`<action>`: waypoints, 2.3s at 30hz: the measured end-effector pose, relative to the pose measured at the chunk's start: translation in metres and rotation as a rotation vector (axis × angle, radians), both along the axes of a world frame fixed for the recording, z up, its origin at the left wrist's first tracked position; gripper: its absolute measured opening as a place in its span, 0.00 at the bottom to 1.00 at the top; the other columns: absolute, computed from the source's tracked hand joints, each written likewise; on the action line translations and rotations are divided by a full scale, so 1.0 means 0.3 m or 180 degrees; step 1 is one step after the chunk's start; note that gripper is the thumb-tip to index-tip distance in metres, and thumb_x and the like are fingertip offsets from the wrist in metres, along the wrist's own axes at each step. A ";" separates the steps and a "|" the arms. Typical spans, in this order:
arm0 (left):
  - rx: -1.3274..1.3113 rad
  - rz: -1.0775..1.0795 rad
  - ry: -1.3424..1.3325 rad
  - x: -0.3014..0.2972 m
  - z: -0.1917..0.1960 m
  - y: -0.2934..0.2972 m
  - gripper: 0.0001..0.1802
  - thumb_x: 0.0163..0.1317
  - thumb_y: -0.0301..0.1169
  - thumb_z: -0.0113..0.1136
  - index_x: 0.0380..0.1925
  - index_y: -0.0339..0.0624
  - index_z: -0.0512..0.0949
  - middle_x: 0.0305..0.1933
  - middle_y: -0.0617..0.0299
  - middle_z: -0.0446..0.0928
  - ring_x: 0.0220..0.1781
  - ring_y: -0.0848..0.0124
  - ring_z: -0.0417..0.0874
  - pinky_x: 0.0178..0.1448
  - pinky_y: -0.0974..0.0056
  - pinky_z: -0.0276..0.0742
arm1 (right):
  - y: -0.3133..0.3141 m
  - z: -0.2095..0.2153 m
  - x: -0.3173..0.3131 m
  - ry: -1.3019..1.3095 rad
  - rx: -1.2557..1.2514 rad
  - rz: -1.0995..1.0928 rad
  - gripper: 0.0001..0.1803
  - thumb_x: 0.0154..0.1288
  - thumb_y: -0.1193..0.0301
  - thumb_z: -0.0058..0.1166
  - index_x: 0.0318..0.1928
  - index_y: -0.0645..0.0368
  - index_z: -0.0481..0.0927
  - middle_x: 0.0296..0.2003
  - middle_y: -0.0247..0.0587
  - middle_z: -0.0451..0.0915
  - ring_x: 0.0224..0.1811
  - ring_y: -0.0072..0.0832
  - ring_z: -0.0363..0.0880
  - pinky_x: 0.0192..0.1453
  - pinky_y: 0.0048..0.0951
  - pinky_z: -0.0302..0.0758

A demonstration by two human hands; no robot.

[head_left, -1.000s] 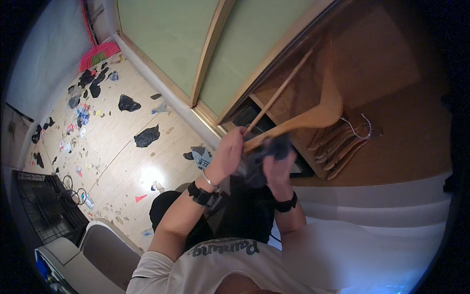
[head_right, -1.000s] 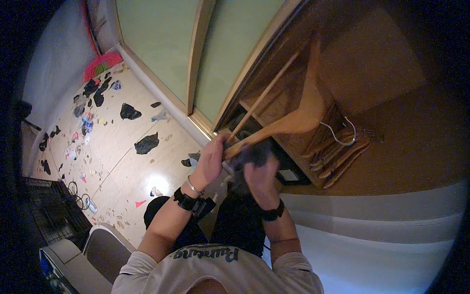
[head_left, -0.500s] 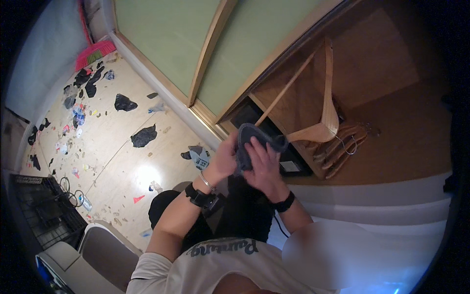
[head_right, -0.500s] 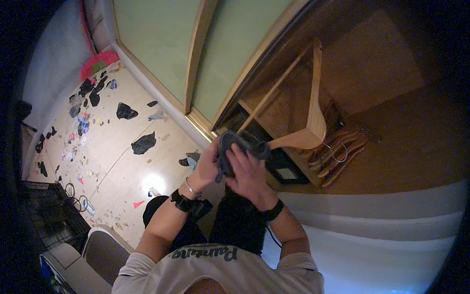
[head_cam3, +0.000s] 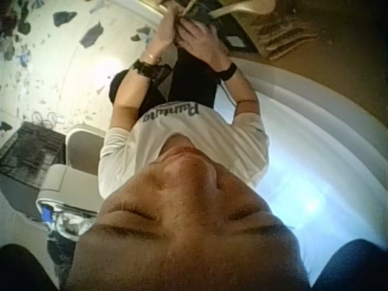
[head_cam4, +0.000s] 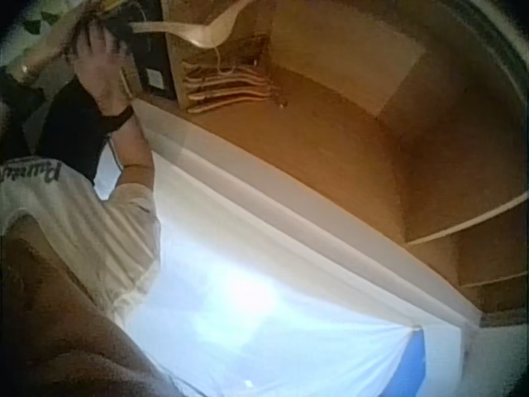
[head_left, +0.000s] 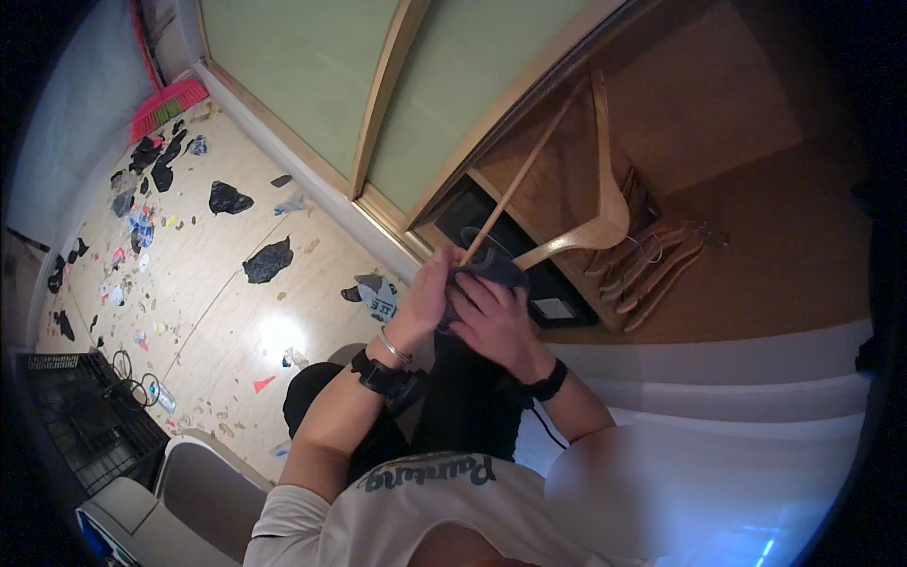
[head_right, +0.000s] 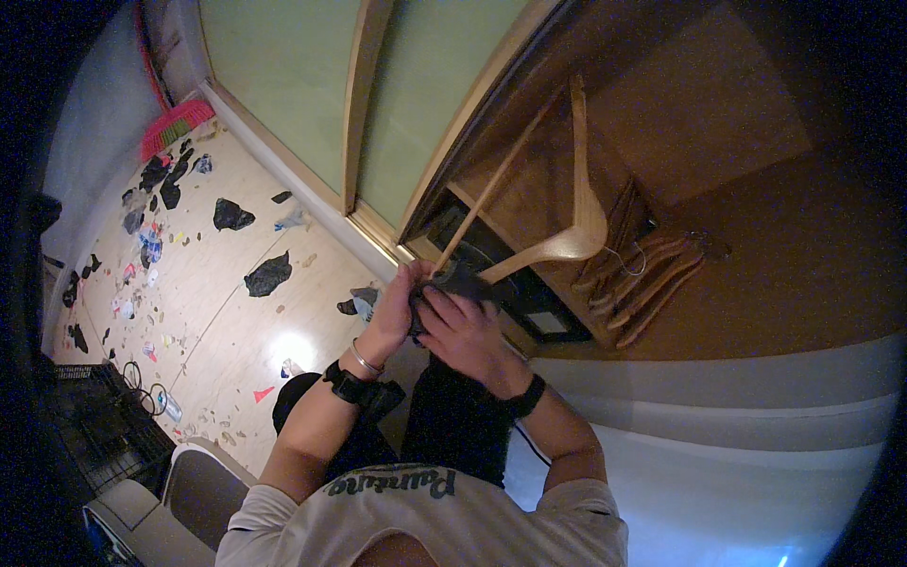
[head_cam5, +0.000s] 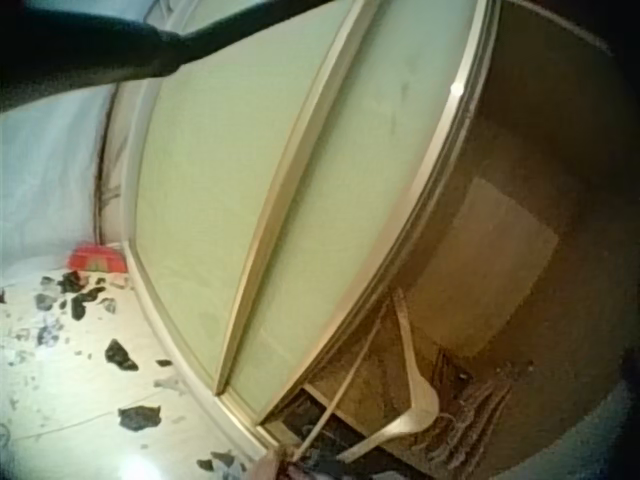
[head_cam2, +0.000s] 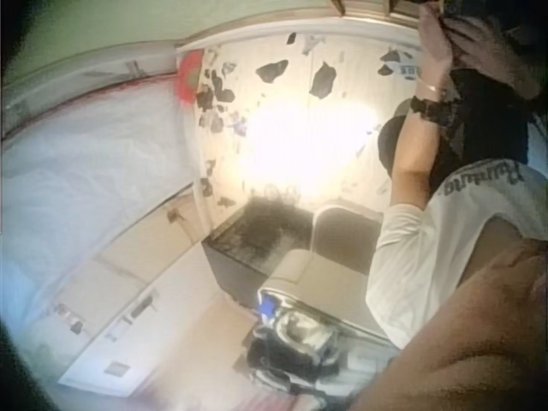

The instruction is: The person wipes wooden hangers with a dark cloth, then wipes a large light green surface. The person handles the hangers one at a time and wipes the surface in broad strokes.

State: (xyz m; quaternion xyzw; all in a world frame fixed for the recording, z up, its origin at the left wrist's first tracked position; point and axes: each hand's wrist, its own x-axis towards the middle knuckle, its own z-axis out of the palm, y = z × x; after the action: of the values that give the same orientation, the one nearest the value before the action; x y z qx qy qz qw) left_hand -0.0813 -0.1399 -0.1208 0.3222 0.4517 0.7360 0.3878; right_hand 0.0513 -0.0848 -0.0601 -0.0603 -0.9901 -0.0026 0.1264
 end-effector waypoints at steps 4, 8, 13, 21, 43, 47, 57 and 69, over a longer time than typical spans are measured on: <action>-0.0185 -0.0392 -0.0368 0.019 0.058 -0.028 0.35 0.68 0.60 0.26 0.46 0.40 0.70 0.35 0.67 0.73 0.28 0.78 0.72 0.27 0.73 0.67 | 0.115 0.076 0.046 0.0396 0.0311 -0.0419 0.22 0.53 0.64 0.57 0.51 0.49 0.77 0.61 0.41 0.64 0.66 0.45 0.52 0.65 0.55 0.48; -0.0523 -0.0650 -0.0753 0.012 0.095 -0.057 0.33 0.69 0.58 0.26 0.46 0.40 0.70 0.34 0.65 0.72 0.31 0.76 0.71 0.32 0.71 0.65 | 0.188 0.112 0.009 0.1564 0.0509 -0.1401 0.22 0.52 0.63 0.57 0.50 0.51 0.75 0.63 0.48 0.60 0.66 0.59 0.45 0.66 0.60 0.46; -0.0186 -0.0047 0.0205 0.005 0.046 -0.035 0.29 0.72 0.52 0.27 0.44 0.37 0.70 0.35 0.57 0.72 0.40 0.67 0.72 0.49 0.66 0.67 | 0.084 0.007 0.004 0.0632 0.0225 -0.0656 0.18 0.57 0.60 0.54 0.47 0.49 0.75 0.62 0.43 0.61 0.67 0.50 0.49 0.67 0.59 0.41; -0.0294 -0.0159 0.0043 0.031 0.072 -0.052 0.23 0.72 0.47 0.34 0.42 0.37 0.68 0.34 0.60 0.70 0.38 0.71 0.71 0.46 0.68 0.68 | 0.112 0.040 0.031 0.0730 0.0352 -0.0642 0.18 0.51 0.58 0.58 0.43 0.47 0.75 0.59 0.40 0.65 0.64 0.45 0.55 0.67 0.58 0.39; -0.0665 -0.0526 0.0123 0.105 0.089 -0.048 0.13 0.69 0.40 0.47 0.44 0.44 0.65 0.23 0.71 0.65 0.20 0.83 0.65 0.22 0.75 0.61 | 0.150 0.136 -0.043 0.3521 -0.2090 -0.2776 0.43 0.63 0.70 0.54 0.69 0.68 0.41 0.66 0.56 0.51 0.66 0.40 0.56 0.68 0.33 0.54; -0.0680 -0.0365 0.0721 0.125 0.037 -0.029 0.12 0.68 0.38 0.49 0.44 0.44 0.65 0.22 0.70 0.65 0.20 0.83 0.64 0.22 0.74 0.60 | 0.226 0.200 -0.020 0.3926 -0.2474 -0.2333 0.20 0.68 0.70 0.49 0.54 0.70 0.64 0.44 0.43 0.72 0.44 0.30 0.70 0.50 0.31 0.67; -0.0866 0.0771 0.2619 0.055 0.173 -0.056 0.30 0.53 0.30 0.63 0.55 0.37 0.63 0.44 0.45 0.70 0.43 0.55 0.77 0.45 0.59 0.76 | 0.104 0.165 -0.027 0.3853 -0.2620 -0.1888 0.10 0.67 0.74 0.46 0.46 0.67 0.71 0.41 0.41 0.77 0.43 0.26 0.74 0.48 0.29 0.71; -0.0808 0.0974 0.1722 0.012 0.076 -0.067 0.09 0.51 0.24 0.57 0.33 0.35 0.73 0.22 0.55 0.70 0.25 0.63 0.73 0.32 0.63 0.70 | 0.135 0.142 -0.046 0.2872 -0.1703 -0.0778 0.23 0.65 0.78 0.45 0.60 0.68 0.62 0.48 0.43 0.74 0.51 0.25 0.73 0.56 0.27 0.69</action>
State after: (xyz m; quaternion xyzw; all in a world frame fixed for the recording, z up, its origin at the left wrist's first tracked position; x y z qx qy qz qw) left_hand -0.0778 -0.1599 -0.0979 0.3835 0.6695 0.6114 0.1759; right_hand 0.0374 -0.0442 -0.0176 -0.2002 -0.7893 0.2612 0.5183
